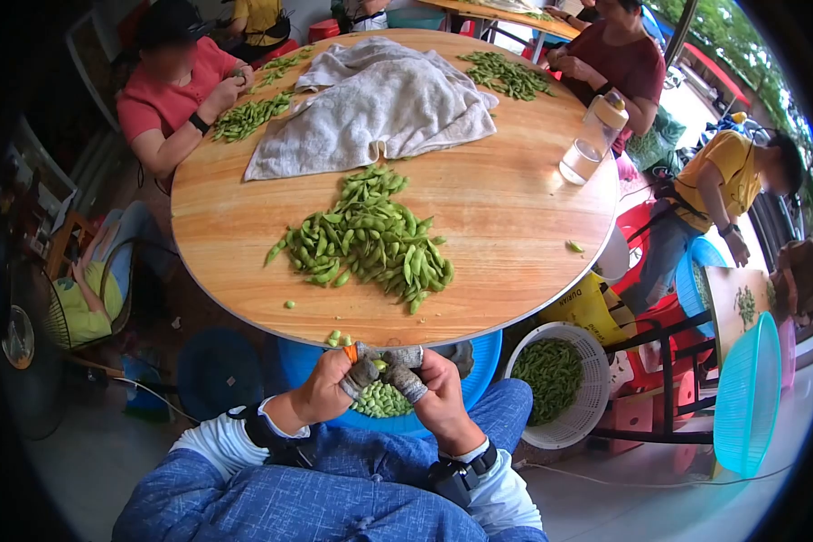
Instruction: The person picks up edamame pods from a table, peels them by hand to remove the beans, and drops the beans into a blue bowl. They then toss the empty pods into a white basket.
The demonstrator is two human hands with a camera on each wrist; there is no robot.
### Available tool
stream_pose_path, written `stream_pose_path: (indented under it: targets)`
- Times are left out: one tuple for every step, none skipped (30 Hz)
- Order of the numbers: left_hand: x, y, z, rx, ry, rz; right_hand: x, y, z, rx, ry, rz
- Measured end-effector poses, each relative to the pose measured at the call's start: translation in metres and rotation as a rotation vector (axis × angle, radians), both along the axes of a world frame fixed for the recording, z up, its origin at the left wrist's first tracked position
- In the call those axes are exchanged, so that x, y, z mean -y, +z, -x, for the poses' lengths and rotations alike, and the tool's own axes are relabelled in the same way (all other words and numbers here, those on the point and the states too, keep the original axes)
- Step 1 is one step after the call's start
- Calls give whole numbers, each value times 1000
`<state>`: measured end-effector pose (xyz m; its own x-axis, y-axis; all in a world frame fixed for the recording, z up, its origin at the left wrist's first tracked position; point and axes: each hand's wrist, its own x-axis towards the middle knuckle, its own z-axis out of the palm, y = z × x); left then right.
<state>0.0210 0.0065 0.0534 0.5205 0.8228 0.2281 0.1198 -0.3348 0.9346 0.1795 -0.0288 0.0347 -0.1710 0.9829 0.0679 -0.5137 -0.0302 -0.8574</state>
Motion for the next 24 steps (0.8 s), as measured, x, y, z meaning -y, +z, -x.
stream_pose_path:
  targets:
    - [0, 0, 0, 48, -3, 114, 0, 0, 1, 11, -15, -17]
    - [1, 1, -1, 97, -7, 229, 0, 0, 0, 62, -21, -38]
    - [1, 1, -1, 146, -11, 343, 0, 0, -1, 113, -27, -59]
    - [3, -2, -3, 219, 5, 486, 0, 0, -2, 164, -33, -80]
    - [5, -7, -5, 293, 22, 628, 0, 0, -3, 202, -27, -109]
    - [6, -12, -6, 367, 39, 772, 0, 0, -4, 241, -21, -137]
    - [5, -15, -4, 426, 5, 881, 0, -1, -5, 279, -15, -164]
    - [3, -19, -2, 485, -31, 990, 0, 0, -9, 372, 4, -213]
    - [2, -20, -1, 543, -68, 1099, -1, 1, -13, 466, 22, -263]
    - [2, -20, -1, 556, -95, 1149, -2, 1, -16, 559, 41, -313]
    - [2, -19, -2, 568, -122, 1199, -2, 0, -17, 450, 67, -257]
    - [1, -19, -2, 581, -149, 1249, -2, -2, -17, 342, 93, -201]
    - [1, -18, -2, 572, -183, 1235, -2, -3, -18, 233, 118, -145]
    - [1, -17, -2, 563, -218, 1219, -2, -2, -19, 185, 116, -93]
    - [1, -16, -2, 555, -251, 1203, -2, -1, -19, 137, 115, -41]
    - [0, -16, -1, 494, -286, 1100, -2, 0, -20, 88, 114, 11]
    - [-2, -16, 0, 433, -319, 998, -2, 1, -21, 81, 114, 13]
    - [-4, -15, 1, 373, -351, 894, -2, 4, -20, 107, 100, 14]
    - [-4, -14, -2, 336, -282, 768, -1, 9, -19, 132, 88, 16]
    - [-3, -13, -5, 299, -213, 641, 0, 15, -17, 157, 76, 17]
    - [-3, -11, -7, 261, -145, 514, 1, 18, -17, 213, 70, 7]
    - [-4, -10, -6, 149, -95, 310, 1, 22, -16, 270, 62, -3]
    - [-6, -8, -4, 38, -46, 107, 2, 25, -16, 327, 54, -13]
    - [-8, -6, -1, -73, 3, -97, 3, 27, -16, 361, 42, -18]
